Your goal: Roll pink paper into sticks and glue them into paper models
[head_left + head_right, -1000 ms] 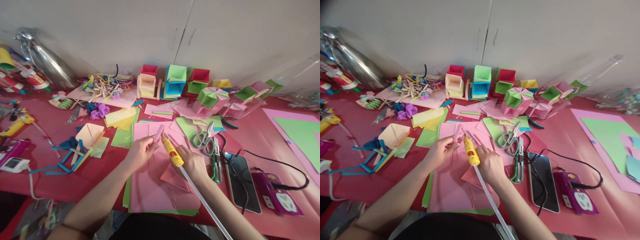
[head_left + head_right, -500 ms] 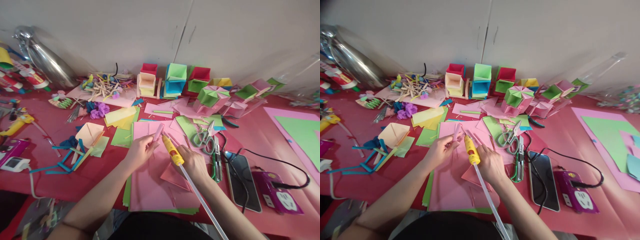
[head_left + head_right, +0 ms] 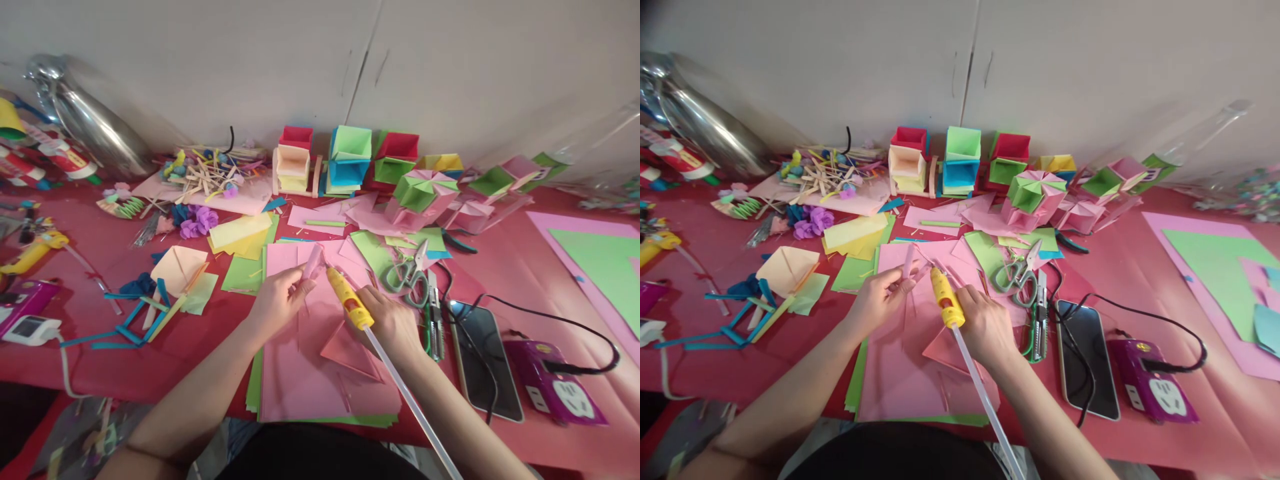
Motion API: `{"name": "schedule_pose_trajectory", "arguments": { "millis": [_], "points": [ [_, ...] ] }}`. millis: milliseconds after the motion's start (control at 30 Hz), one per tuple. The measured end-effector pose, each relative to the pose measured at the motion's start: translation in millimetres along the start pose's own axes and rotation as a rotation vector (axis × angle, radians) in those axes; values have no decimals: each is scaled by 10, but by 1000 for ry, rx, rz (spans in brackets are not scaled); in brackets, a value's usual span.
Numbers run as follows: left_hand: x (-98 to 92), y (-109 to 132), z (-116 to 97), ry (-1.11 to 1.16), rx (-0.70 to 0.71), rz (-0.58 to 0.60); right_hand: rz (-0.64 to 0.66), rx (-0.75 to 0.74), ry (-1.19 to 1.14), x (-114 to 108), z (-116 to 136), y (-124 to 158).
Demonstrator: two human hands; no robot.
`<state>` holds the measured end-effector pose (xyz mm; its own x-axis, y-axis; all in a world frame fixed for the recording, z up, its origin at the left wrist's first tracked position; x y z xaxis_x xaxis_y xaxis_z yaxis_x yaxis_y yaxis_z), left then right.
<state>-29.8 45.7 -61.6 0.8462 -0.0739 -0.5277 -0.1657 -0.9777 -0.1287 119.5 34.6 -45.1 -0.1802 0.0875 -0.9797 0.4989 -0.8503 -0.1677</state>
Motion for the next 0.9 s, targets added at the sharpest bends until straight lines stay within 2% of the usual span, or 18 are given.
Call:
{"name": "schedule_pose_trajectory", "arguments": {
  "millis": [133,233,400,533,633,733,833,900],
  "points": [
    [-31,-10,24,6,-3,-19,55,-1,41,-129,-195,56],
    [-81,-20,81,-18,-28,-46,150,95,112,-157,-563,130],
    [-102,-60,170,-77,-44,-19,168,261,178,-194,-1245,236],
    [-118,-80,221,-88,-62,11,229,284,163,-197,-1530,320],
    [-107,-75,252,-100,-96,40,192,247,138,-311,-1399,334],
    [-77,-65,256,-116,-109,49,73,190,-33,-381,-976,227],
    [-23,-57,249,-149,-113,51,206,199,-20,-46,-559,15],
    [32,-56,224,-165,-98,67,229,207,16,145,-386,-146]
  ]
}}
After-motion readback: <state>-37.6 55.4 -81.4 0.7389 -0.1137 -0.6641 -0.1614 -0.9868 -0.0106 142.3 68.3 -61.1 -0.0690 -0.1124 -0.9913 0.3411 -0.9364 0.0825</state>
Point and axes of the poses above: each hand's wrist, its own y-axis away from the middle knuckle, its own x-axis out of the palm, z = x × y, the point moved 10 cm from there along -y, towards the middle knuckle, and after that the axes turned 5 degrees about z, right-handed, at the moved point
